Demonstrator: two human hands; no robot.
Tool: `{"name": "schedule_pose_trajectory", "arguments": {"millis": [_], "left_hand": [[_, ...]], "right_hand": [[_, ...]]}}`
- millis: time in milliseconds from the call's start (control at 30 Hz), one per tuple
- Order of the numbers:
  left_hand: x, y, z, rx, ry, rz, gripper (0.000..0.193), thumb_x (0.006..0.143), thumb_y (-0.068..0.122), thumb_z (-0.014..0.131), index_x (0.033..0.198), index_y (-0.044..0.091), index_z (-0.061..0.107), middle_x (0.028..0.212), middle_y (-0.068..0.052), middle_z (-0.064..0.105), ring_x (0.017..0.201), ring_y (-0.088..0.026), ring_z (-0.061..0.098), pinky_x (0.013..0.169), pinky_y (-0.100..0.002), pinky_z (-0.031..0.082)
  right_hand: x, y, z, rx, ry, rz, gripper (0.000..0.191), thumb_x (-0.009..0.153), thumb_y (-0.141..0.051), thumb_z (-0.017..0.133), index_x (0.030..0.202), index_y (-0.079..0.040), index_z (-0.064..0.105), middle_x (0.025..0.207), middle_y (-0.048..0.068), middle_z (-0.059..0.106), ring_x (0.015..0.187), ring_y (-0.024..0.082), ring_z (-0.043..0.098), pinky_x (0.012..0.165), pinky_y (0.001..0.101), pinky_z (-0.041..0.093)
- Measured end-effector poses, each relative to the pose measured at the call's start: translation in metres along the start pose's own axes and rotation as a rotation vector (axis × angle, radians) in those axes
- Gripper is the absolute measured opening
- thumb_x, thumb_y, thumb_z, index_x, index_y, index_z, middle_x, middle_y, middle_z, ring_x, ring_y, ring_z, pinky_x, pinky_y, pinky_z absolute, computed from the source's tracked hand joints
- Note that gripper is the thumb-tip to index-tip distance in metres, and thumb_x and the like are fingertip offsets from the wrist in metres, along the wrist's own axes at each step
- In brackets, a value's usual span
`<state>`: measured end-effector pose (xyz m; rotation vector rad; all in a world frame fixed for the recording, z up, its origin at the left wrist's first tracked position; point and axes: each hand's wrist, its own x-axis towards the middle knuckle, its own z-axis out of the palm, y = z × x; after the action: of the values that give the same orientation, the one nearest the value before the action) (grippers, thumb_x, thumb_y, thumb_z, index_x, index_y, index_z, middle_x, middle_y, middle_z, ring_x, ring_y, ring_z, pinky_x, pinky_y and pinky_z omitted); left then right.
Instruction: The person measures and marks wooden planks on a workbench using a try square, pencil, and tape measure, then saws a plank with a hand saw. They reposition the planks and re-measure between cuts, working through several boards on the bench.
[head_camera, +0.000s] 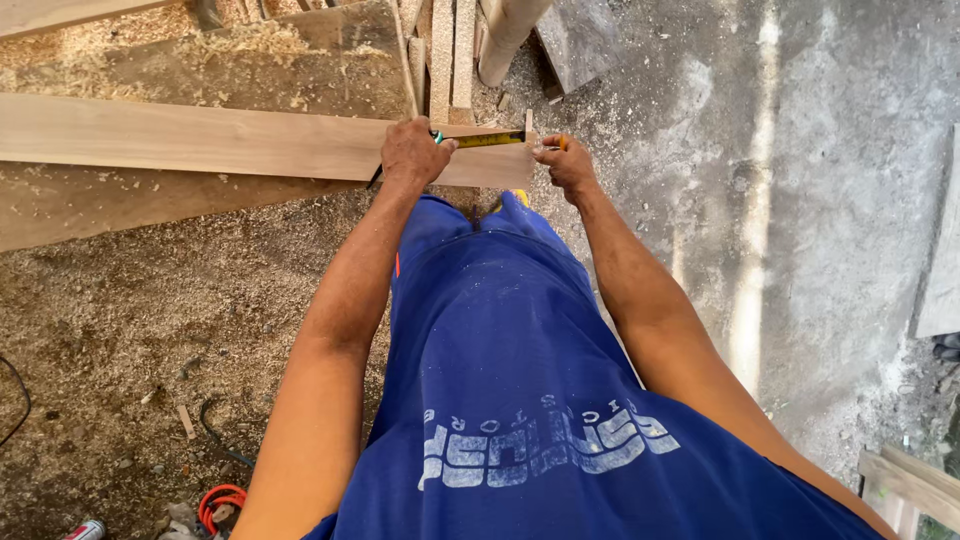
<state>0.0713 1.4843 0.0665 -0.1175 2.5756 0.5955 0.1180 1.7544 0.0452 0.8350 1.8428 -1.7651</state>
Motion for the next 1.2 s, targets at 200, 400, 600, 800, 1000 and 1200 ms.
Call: {"name": "schedule_pose_trajectory", "arguments": {"millis": [200, 400, 600, 800, 1000, 1200], "left_hand": [[0.011, 0.010, 0.020, 0.068, 0.064, 0.081, 0.056, 0.083, 0.048, 0.080, 0.113, 0.001, 0.069, 0.122, -0.021, 0.063, 0.121, -0.040, 0.054, 0.095, -0.049, 0.050], [0.022, 0.017, 0.023, 0.138, -0.002, 0.091, 0.054, 0.087, 0.046, 0.077, 0.118, 0.002, 0.069, 0.124, -0.021, 0.063, 0.123, -0.039, 0.057, 0.100, -0.048, 0.050], [0.025, 0.020, 0.021, 0.152, -0.012, 0.142, 0.055, 0.084, 0.045, 0.077, 0.116, 0.002, 0.067, 0.123, -0.021, 0.061, 0.120, -0.042, 0.055, 0.094, -0.050, 0.051], [0.024, 0.023, 0.018, 0.144, -0.021, 0.213, 0.053, 0.084, 0.042, 0.077, 0.120, 0.004, 0.066, 0.123, -0.020, 0.061, 0.120, -0.042, 0.056, 0.099, -0.050, 0.050], [0.024, 0.030, 0.013, 0.152, -0.090, 0.201, 0.055, 0.085, 0.043, 0.076, 0.122, 0.003, 0.065, 0.127, -0.021, 0.059, 0.122, -0.040, 0.055, 0.097, -0.048, 0.051], [0.019, 0.034, 0.013, 0.201, -0.031, 0.169, 0.056, 0.085, 0.042, 0.076, 0.123, 0.004, 0.064, 0.129, -0.019, 0.056, 0.122, -0.041, 0.053, 0.096, -0.051, 0.050]], "right_hand": [[-0.003, 0.013, -0.001, -0.010, 0.040, -0.016, 0.029, 0.086, -0.012, 0.076, 0.112, -0.007, 0.064, 0.080, -0.001, 0.060, 0.054, 0.006, 0.049, 0.045, 0.0259, 0.041], [-0.016, 0.027, 0.004, 0.112, 0.122, 0.011, 0.031, 0.085, -0.016, 0.078, 0.112, -0.007, 0.066, 0.081, 0.001, 0.058, 0.057, 0.009, 0.046, 0.046, 0.0280, 0.036], [-0.033, 0.042, 0.037, 0.082, 0.309, 0.019, 0.031, 0.082, -0.023, 0.080, 0.107, -0.007, 0.070, 0.087, 0.000, 0.067, 0.071, 0.011, 0.057, 0.059, 0.0290, 0.047], [-0.047, 0.052, 0.074, -0.039, 0.561, -0.016, 0.036, 0.082, -0.026, 0.082, 0.108, -0.003, 0.072, 0.098, 0.006, 0.075, 0.087, 0.016, 0.067, 0.079, 0.0314, 0.055], [-0.062, 0.060, 0.083, 0.044, 0.560, -0.029, 0.043, 0.083, -0.026, 0.081, 0.115, -0.001, 0.068, 0.093, 0.008, 0.073, 0.082, 0.015, 0.065, 0.074, 0.0325, 0.053], [-0.056, 0.060, 0.069, -0.015, 0.477, -0.016, 0.037, 0.084, -0.027, 0.082, 0.107, 0.000, 0.072, 0.092, 0.004, 0.074, 0.080, 0.013, 0.064, 0.072, 0.0313, 0.052]]}}
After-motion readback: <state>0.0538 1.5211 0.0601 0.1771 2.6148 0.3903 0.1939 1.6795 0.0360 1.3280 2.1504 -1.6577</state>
